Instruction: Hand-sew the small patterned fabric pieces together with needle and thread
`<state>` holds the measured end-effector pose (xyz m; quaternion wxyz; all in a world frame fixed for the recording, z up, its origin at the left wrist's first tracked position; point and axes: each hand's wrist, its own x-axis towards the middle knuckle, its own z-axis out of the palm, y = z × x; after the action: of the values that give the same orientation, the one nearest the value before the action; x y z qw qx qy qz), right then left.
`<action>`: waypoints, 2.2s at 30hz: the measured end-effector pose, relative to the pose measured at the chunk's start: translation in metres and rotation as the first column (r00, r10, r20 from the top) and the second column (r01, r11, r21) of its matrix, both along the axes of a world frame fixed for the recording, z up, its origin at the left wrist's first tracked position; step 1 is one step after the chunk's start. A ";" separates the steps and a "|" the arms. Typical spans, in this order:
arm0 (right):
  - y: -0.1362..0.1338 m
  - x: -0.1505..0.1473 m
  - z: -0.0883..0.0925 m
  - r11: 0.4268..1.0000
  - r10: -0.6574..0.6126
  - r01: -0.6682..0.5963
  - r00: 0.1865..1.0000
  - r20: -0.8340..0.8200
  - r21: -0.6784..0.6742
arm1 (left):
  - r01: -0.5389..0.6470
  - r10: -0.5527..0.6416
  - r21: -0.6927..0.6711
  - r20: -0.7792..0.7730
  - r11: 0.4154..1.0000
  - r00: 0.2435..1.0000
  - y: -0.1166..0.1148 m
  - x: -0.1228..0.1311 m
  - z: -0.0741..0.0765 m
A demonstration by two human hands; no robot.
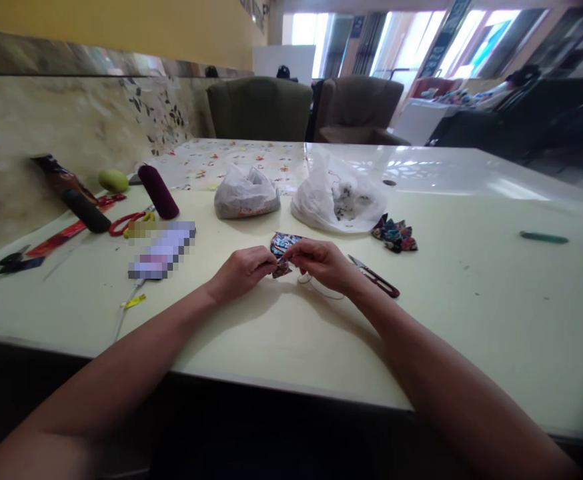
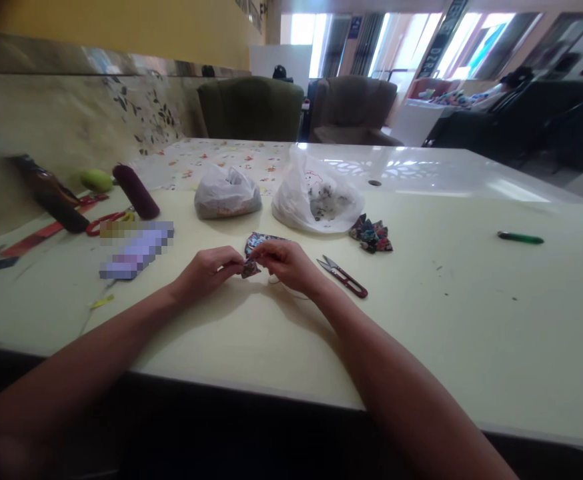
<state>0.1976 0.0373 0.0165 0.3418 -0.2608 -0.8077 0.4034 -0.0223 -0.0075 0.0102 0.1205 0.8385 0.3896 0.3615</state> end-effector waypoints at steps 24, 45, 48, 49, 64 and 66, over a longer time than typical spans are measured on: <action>-0.003 -0.002 0.003 0.966 0.038 -0.098 0.969 0.244 0.240 | 0.016 0.019 0.190 -0.178 0.982 0.984 0.003 0.000 -0.009; 0.005 -0.003 -0.006 0.911 0.041 -0.183 0.932 0.360 0.369 | 0.172 -0.135 0.173 -0.206 0.970 0.969 0.000 0.004 -0.005; 0.005 -0.003 -0.006 0.916 0.055 -0.185 0.936 0.348 0.355 | 0.196 -0.147 0.184 -0.251 0.963 0.957 0.001 0.004 -0.006; 0.004 -0.003 -0.005 0.919 0.055 -0.184 0.935 0.350 0.349 | 0.200 -0.146 0.187 -0.268 0.962 0.952 0.001 0.003 -0.006; 0.001 -0.006 -0.003 0.915 0.068 -0.189 0.943 0.326 0.357 | 0.136 -0.075 0.146 -0.360 0.980 0.930 0.003 0.004 -0.007; 0.000 -0.006 -0.003 0.924 0.063 -0.179 0.943 0.327 0.339 | 0.133 -0.079 0.140 -0.337 0.981 0.938 0.003 0.004 -0.007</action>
<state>0.1920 0.0374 0.0135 0.2275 -0.2022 -0.9265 0.2215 -0.0186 -0.0042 0.0037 0.0048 0.9139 0.3279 0.2392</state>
